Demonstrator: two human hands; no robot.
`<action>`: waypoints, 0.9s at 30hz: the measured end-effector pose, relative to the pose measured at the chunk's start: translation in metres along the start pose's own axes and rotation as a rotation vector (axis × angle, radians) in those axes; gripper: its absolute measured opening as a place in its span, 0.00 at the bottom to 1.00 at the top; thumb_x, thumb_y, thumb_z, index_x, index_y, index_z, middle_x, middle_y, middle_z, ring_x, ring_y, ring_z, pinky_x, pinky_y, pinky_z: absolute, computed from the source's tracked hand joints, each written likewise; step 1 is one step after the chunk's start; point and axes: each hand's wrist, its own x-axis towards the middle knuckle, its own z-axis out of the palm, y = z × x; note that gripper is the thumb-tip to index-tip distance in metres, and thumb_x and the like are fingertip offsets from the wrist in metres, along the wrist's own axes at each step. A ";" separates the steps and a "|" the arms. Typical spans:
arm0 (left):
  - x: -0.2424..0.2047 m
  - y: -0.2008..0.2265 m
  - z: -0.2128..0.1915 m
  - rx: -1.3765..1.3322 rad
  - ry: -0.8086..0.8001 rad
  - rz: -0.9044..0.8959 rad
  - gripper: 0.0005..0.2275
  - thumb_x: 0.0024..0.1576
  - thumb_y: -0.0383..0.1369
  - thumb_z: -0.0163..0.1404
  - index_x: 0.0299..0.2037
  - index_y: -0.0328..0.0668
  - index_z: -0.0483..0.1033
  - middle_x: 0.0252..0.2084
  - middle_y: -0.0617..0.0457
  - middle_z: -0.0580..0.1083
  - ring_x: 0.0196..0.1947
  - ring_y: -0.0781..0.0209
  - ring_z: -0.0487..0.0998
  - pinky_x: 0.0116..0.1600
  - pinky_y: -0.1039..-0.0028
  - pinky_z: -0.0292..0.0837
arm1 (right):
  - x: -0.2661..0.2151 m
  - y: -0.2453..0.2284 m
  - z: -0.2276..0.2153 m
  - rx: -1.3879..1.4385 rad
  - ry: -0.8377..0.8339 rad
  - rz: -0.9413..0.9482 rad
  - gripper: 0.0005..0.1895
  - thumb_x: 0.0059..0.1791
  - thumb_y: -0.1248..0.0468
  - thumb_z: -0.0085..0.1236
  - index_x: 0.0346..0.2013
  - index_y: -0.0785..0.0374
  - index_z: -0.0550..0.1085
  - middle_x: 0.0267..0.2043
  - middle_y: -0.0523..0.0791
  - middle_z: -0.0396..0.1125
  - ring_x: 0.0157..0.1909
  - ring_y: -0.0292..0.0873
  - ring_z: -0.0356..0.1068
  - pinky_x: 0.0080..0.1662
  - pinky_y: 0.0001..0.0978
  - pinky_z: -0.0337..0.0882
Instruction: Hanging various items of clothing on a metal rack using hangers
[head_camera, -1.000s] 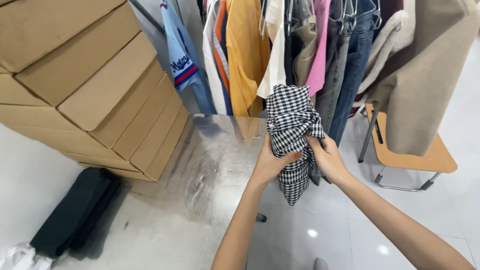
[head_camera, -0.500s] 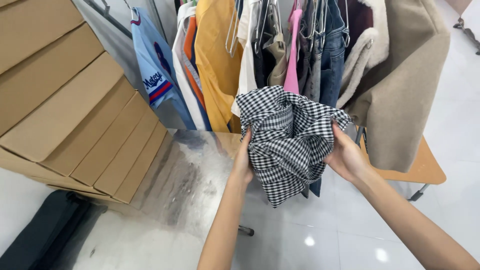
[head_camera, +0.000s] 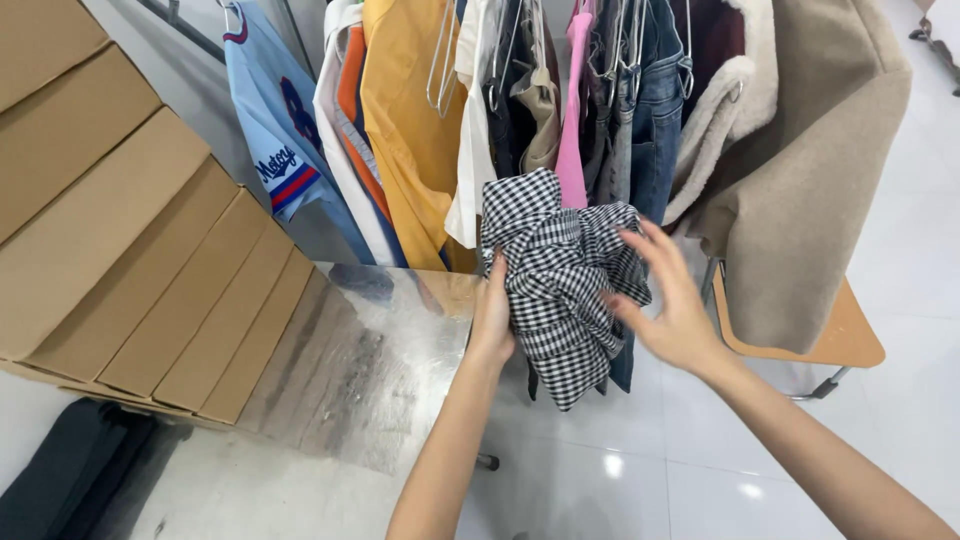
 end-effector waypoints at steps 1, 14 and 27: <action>-0.004 -0.001 0.007 0.004 -0.003 -0.006 0.35 0.67 0.54 0.49 0.79 0.41 0.59 0.74 0.38 0.68 0.71 0.44 0.72 0.68 0.52 0.72 | 0.000 -0.003 0.010 -0.001 0.003 0.007 0.40 0.50 0.49 0.65 0.76 0.55 0.65 0.79 0.61 0.52 0.77 0.73 0.53 0.69 0.75 0.57; 0.006 0.035 -0.009 0.361 -0.434 -0.122 0.56 0.55 0.78 0.30 0.84 0.41 0.41 0.78 0.32 0.58 0.78 0.28 0.55 0.72 0.29 0.48 | 0.018 0.014 0.042 0.596 0.237 0.465 0.13 0.65 0.59 0.50 0.48 0.58 0.82 0.38 0.43 0.77 0.42 0.36 0.75 0.48 0.34 0.78; 0.075 0.014 -0.039 0.235 -0.248 -0.080 0.48 0.48 0.47 0.75 0.78 0.46 0.61 0.66 0.41 0.73 0.66 0.44 0.74 0.65 0.52 0.73 | 0.014 0.114 0.003 1.375 0.206 0.944 0.15 0.57 0.50 0.54 0.52 0.52 0.80 0.50 0.42 0.78 0.53 0.46 0.80 0.61 0.52 0.76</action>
